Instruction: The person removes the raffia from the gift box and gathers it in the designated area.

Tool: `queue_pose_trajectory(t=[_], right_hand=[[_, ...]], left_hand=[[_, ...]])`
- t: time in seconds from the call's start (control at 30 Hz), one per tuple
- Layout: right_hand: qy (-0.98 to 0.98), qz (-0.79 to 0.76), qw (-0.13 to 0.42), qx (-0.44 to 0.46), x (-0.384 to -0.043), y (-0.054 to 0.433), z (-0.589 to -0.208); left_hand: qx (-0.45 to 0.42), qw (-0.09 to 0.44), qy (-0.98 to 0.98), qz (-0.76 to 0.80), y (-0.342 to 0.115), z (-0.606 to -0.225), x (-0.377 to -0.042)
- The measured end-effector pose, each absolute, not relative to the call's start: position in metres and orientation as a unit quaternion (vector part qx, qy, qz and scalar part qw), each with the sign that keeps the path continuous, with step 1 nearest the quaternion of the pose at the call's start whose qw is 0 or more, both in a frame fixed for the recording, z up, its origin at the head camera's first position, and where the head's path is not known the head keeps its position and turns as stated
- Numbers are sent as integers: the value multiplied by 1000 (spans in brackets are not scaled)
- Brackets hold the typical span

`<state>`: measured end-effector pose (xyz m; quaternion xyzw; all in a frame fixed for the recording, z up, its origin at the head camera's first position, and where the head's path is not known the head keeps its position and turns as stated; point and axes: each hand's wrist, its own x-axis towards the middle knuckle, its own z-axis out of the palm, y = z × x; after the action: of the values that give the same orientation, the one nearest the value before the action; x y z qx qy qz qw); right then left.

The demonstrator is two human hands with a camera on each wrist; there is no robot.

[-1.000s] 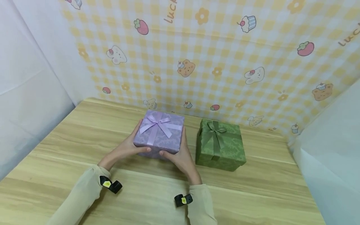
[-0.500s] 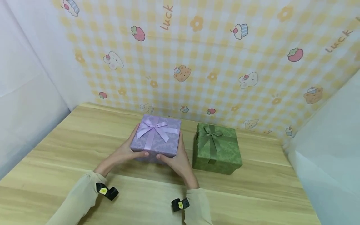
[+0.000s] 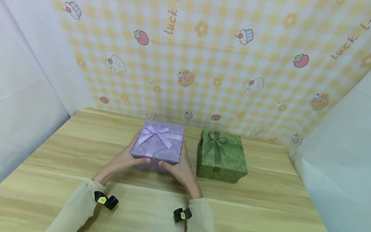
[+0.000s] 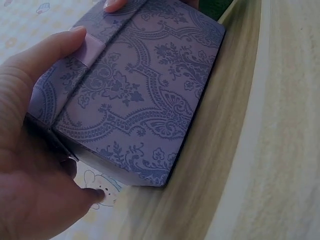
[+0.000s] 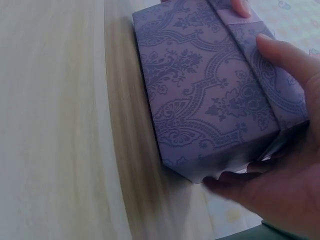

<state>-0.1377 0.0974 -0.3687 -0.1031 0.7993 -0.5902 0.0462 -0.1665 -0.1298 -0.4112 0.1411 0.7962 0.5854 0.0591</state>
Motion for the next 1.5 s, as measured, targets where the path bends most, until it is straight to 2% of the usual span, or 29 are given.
queue_pose_trajectory(t=[0.23, 0.4, 0.7, 0.83, 1.07, 1.33, 1.5], right_hand=[[813, -574, 49, -89, -139, 101, -376], [827, -554, 23, -95, -152, 106, -396], [828, -551, -8, -106, -154, 106, -403], [827, -552, -12, -107, -156, 104, -402], [826, -554, -1, -103, -155, 102, -399], [806, -580, 15, -116, -142, 98, -368], [810, -576, 16, -109, -147, 102, -376]], left_hand=[[135, 60, 792, 593, -123, -390, -153], [121, 46, 803, 582, -119, -374, -151], [131, 60, 796, 588, -123, -403, -164], [139, 56, 794, 589, -126, -404, -166], [142, 56, 797, 585, -128, -404, -166], [143, 57, 793, 590, -125, -408, -166], [140, 62, 793, 590, -124, -407, -167]])
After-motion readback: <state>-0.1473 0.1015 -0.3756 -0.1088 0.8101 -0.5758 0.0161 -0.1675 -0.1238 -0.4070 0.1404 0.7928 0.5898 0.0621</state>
